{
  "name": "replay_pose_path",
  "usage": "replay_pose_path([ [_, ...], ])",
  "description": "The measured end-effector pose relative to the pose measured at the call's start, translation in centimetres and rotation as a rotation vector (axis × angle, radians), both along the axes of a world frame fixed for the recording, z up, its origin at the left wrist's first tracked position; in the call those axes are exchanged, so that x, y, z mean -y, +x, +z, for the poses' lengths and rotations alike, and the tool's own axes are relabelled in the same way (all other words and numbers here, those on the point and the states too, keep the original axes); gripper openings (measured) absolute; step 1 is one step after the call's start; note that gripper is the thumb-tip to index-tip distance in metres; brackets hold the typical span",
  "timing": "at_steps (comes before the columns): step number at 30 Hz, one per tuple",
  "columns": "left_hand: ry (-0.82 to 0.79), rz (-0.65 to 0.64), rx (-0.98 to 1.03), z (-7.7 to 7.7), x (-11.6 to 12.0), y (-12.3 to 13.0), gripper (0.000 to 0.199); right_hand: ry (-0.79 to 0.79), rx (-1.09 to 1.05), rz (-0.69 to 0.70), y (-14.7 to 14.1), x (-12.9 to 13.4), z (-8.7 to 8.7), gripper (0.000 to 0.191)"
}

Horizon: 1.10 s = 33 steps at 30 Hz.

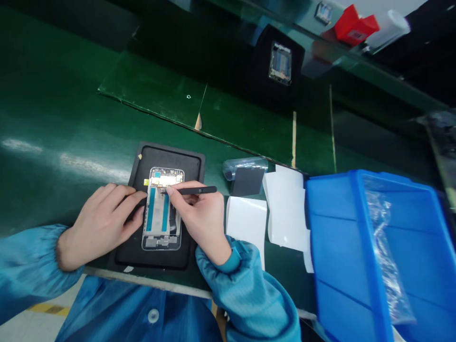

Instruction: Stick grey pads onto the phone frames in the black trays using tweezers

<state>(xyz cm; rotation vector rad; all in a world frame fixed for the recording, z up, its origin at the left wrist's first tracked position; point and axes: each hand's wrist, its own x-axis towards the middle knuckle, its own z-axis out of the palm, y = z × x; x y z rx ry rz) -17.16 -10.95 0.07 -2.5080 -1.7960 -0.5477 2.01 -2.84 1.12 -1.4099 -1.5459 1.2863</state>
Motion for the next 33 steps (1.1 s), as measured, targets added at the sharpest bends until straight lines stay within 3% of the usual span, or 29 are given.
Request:
replay_pose_path([
  [25, -0.003, 0.001, -0.007, -0.03, -0.07, 0.00, 0.021, 0.051, 0.073, 0.024, 0.29, 0.00, -0.53, 0.017],
  [33, -0.026, -0.023, -0.072, 0.48, -0.20, 0.04, 0.034, 0.066, 0.085, 0.037, 0.30, -0.04, -0.52, 0.016],
])
